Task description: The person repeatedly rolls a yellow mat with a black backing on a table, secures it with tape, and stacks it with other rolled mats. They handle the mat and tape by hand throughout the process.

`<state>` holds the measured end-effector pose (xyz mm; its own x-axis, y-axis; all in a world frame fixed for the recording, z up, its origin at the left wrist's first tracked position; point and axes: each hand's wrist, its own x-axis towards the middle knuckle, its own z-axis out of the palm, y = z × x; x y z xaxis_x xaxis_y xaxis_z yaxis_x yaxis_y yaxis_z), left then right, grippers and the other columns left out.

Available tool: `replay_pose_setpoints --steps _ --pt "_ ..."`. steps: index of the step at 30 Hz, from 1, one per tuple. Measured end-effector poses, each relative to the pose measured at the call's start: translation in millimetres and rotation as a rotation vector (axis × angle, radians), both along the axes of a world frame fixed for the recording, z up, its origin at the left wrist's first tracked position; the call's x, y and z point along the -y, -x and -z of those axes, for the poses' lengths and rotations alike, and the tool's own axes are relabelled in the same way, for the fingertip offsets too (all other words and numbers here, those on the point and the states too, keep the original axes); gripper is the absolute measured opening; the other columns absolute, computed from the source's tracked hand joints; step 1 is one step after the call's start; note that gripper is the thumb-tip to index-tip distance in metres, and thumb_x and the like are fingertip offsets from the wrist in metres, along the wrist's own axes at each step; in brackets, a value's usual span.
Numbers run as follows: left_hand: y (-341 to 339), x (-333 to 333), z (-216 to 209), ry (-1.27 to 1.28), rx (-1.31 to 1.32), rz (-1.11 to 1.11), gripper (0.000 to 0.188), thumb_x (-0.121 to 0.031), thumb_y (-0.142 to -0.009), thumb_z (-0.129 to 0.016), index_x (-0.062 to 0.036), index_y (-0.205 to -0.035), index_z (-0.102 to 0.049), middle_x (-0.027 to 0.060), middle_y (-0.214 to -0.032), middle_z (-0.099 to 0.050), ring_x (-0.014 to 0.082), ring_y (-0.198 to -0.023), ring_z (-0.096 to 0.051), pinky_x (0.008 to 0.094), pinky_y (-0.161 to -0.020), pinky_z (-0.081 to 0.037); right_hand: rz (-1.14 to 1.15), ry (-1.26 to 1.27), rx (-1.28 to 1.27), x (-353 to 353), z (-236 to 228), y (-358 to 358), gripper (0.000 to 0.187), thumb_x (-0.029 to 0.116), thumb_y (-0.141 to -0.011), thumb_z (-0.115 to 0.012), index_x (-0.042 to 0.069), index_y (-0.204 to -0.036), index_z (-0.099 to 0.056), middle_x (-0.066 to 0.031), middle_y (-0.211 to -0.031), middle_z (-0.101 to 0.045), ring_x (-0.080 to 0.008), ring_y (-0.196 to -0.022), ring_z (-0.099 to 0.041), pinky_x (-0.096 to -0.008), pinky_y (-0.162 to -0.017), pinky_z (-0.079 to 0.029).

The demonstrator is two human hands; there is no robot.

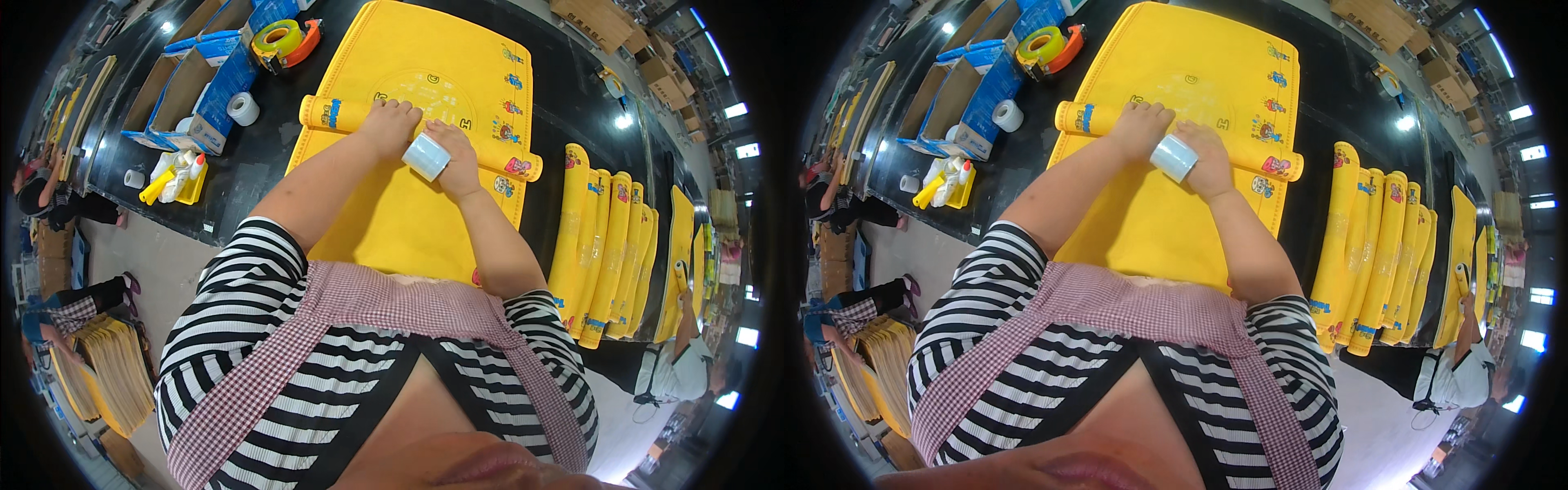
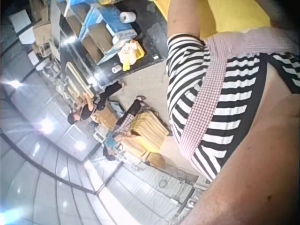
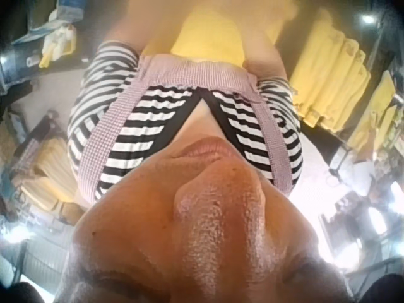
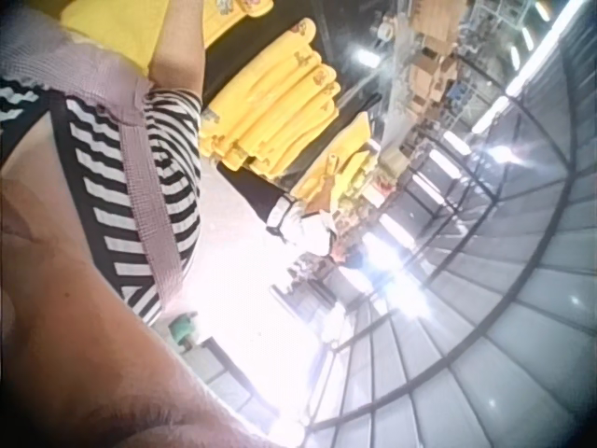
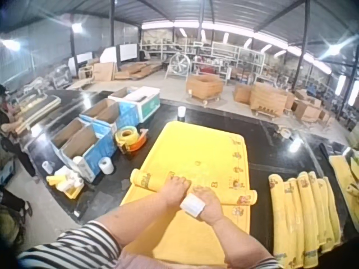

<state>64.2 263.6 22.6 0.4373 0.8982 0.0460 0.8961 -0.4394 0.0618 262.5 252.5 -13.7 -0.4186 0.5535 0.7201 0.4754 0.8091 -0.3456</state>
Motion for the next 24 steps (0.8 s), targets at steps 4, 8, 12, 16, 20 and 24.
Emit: replay_pose_setpoints --steps 4,8,12,16,20,24 --pt "1.8 -12.7 3.3 0.047 0.057 0.003 0.058 -0.037 -0.085 -0.079 -0.0076 -0.131 -0.058 0.0136 -0.125 -0.063 0.0344 -0.121 -0.061 0.0472 -0.103 -0.045 -0.075 0.46 0.232 49.3 -28.0 -21.1 0.045 0.022 -0.076 -0.087 0.009 -0.117 -0.073 -0.0143 -0.123 -0.073 -0.0316 -0.112 -0.071 -0.0383 -0.1 -0.055" --pt "1.0 -20.3 -9.4 0.182 0.034 -0.032 0.063 -0.046 -0.088 -0.077 -0.0048 -0.132 -0.058 0.0179 -0.127 -0.065 0.0385 -0.123 -0.061 0.049 -0.103 -0.047 -0.295 1.042 -0.352 131.5 12.4 -35.5 0.041 0.018 -0.09 -0.08 0.008 -0.129 -0.07 -0.0118 -0.131 -0.071 -0.0253 -0.116 -0.071 -0.0389 -0.106 -0.053" --pt "-36.8 4.5 -28.6 0.515 0.159 -0.026 0.076 -0.046 -0.09 -0.077 0.0007 -0.144 -0.051 0.0252 -0.134 -0.064 0.0436 -0.124 -0.061 0.0503 -0.105 -0.048 -0.231 1.316 -1.093 160.2 26.7 -39.4 0.041 0.016 -0.101 -0.069 0.009 -0.141 -0.061 -0.0075 -0.143 -0.064 -0.0225 -0.131 -0.061 -0.0433 -0.114 -0.045" --pt "-51.7 82.8 -1.8 0.52 0.549 0.121 0.081 -0.021 -0.095 -0.073 -0.002 -0.162 -0.032 0.0256 -0.152 -0.053 0.0345 -0.137 -0.057 0.0422 -0.113 -0.045 -0.308 1.282 -1.411 154.7 25.5 -44.7 0.051 0.032 -0.109 -0.057 0.015 -0.156 -0.046 -0.004 -0.158 -0.051 -0.0211 -0.137 -0.054 -0.0433 -0.116 -0.037" --pt "-42.1 119.5 -26.9 0.749 1.006 0.323 0.064 -0.006 -0.1 -0.061 -0.0047 -0.16 -0.04 0.0176 -0.15 -0.057 0.0266 -0.135 -0.058 0.036 -0.112 -0.046 -0.027 0.917 -1.384 149.4 20.2 -58.8 0.04 0.019 -0.106 -0.062 0.007 -0.144 -0.059 -0.0053 -0.139 -0.065 -0.0163 -0.125 -0.062 -0.0322 -0.103 -0.049" --pt "-15.4 155.9 -11.4 0.682 0.905 0.42 0.053 -0.001 -0.101 -0.06 -0.0057 -0.153 -0.051 0.0134 -0.143 -0.062 0.0226 -0.132 -0.06 0.0343 -0.11 -0.048 0.293 0.919 -1.203 121.2 30.2 -155.9 0.033 0.015 -0.099 -0.071 0.001 -0.129 -0.068 -0.007 -0.117 -0.073 -0.0179 -0.103 -0.07 -0.0356 -0.089 -0.057"
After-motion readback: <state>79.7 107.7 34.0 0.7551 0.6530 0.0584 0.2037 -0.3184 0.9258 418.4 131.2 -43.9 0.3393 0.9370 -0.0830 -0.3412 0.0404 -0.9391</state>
